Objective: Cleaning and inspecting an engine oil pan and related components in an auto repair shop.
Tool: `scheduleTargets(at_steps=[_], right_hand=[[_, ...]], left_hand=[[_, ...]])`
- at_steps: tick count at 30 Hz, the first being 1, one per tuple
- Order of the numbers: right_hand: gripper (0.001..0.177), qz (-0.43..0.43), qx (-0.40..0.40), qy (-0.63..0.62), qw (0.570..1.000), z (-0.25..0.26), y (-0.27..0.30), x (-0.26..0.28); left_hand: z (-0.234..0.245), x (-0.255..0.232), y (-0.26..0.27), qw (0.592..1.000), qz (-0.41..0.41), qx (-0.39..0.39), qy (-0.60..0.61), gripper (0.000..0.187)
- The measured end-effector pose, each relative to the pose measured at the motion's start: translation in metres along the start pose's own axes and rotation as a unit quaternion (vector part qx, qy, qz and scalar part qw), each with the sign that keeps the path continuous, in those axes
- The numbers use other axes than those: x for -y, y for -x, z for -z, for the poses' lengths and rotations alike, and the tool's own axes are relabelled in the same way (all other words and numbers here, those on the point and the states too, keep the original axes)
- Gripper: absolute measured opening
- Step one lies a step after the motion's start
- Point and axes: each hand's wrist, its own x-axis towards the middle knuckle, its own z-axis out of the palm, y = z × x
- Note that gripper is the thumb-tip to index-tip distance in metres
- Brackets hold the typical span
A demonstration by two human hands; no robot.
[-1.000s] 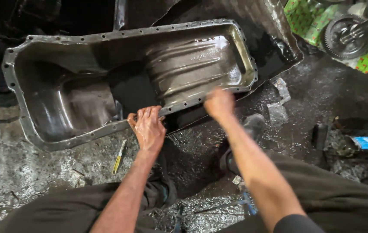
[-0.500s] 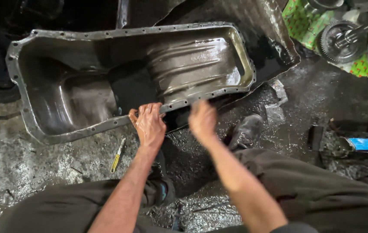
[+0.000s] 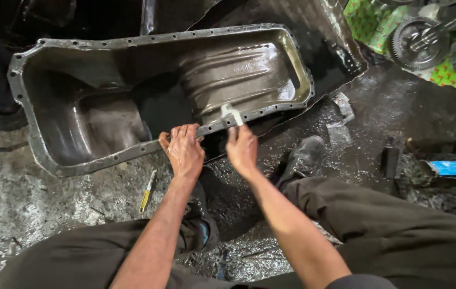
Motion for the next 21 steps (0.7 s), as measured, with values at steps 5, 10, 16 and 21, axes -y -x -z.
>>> scheduleTargets(at_steps=[5,10,16,21], right_hand=[[0.028,-0.046,-0.046,-0.007,0.998,0.004,-0.01,-0.035],[0.026,0.026,-0.03,-0.006,0.999,0.002,-0.006,-0.029],[0.027,-0.034,-0.02,0.018,0.999,0.009,0.002,-0.001],[0.03,-0.067,0.02,0.01,0.998,0.016,-0.007,0.004]], left_hand=[[0.009,-0.006,-0.003,1.0,0.01,0.011,0.007,0.036],[0.017,-0.011,-0.005,0.999,0.022,0.025,-0.01,0.037],[0.016,-0.017,-0.006,1.0,0.01,0.014,-0.005,0.037],[0.012,-0.008,-0.005,1.0,0.01,0.019,-0.01,0.039]])
